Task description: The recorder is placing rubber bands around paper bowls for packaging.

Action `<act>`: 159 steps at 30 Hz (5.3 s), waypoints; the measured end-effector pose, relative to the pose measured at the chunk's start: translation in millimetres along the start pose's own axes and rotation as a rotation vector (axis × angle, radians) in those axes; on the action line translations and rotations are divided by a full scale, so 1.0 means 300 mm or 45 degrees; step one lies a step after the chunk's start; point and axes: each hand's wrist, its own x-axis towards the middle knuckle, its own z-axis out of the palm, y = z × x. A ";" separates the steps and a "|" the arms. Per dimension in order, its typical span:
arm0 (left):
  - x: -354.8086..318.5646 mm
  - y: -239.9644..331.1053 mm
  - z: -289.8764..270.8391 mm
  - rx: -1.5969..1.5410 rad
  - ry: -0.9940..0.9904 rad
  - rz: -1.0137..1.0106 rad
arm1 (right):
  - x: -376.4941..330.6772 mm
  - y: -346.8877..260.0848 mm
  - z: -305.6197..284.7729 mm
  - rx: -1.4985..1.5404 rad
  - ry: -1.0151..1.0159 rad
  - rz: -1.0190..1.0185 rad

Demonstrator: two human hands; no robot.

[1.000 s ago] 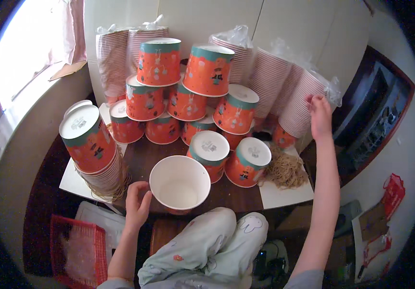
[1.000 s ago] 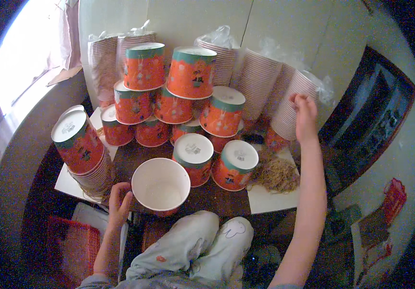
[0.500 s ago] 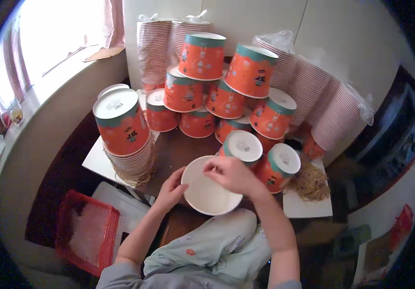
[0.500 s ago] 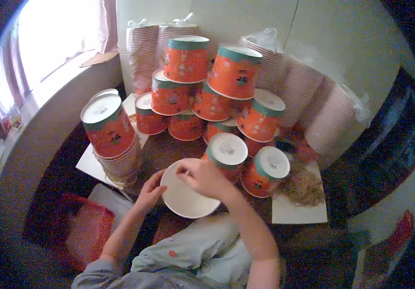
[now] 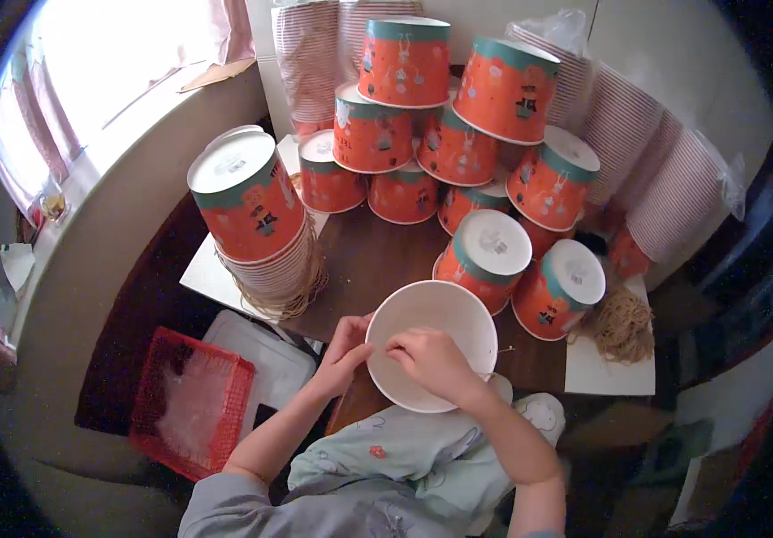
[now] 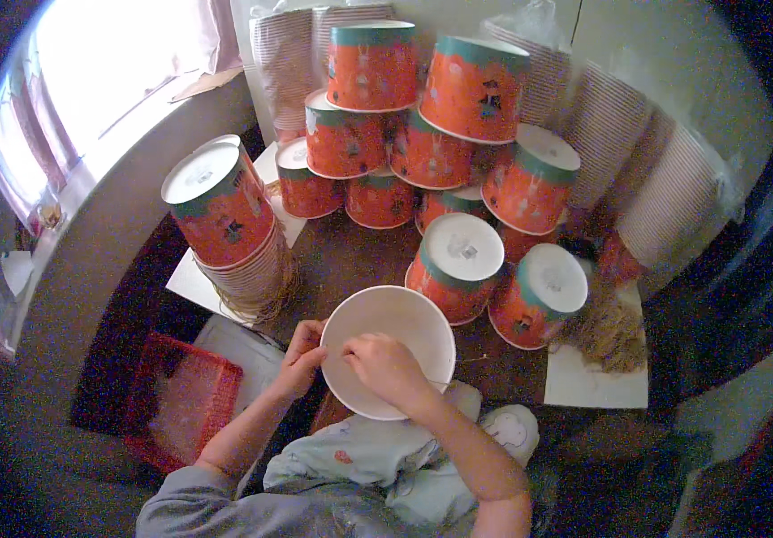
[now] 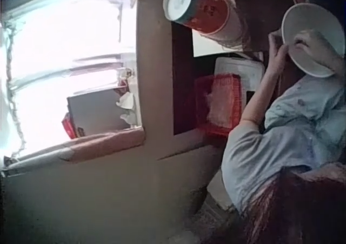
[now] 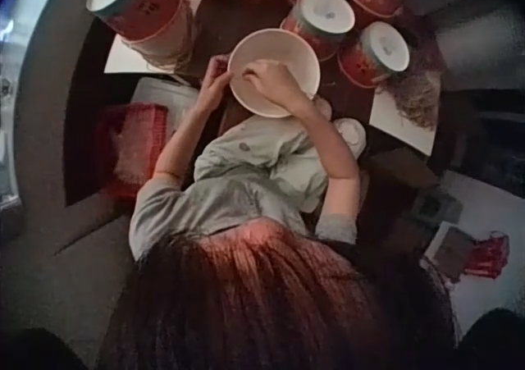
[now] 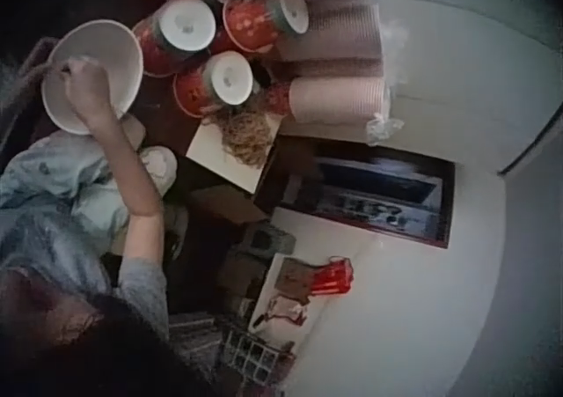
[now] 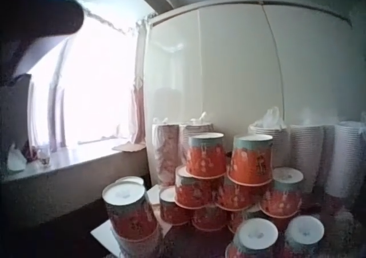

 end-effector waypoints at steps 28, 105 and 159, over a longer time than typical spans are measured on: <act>-0.033 -0.001 0.009 -0.215 -0.004 -0.001 | -0.008 -0.049 0.046 -0.188 0.302 -0.032; 0.090 0.305 -0.052 -0.161 0.111 -0.296 | -0.012 -0.086 -0.166 -0.142 -0.171 -0.069; 0.239 0.273 0.101 0.367 -0.437 -0.519 | 0.015 0.009 -0.194 -0.133 0.036 -0.036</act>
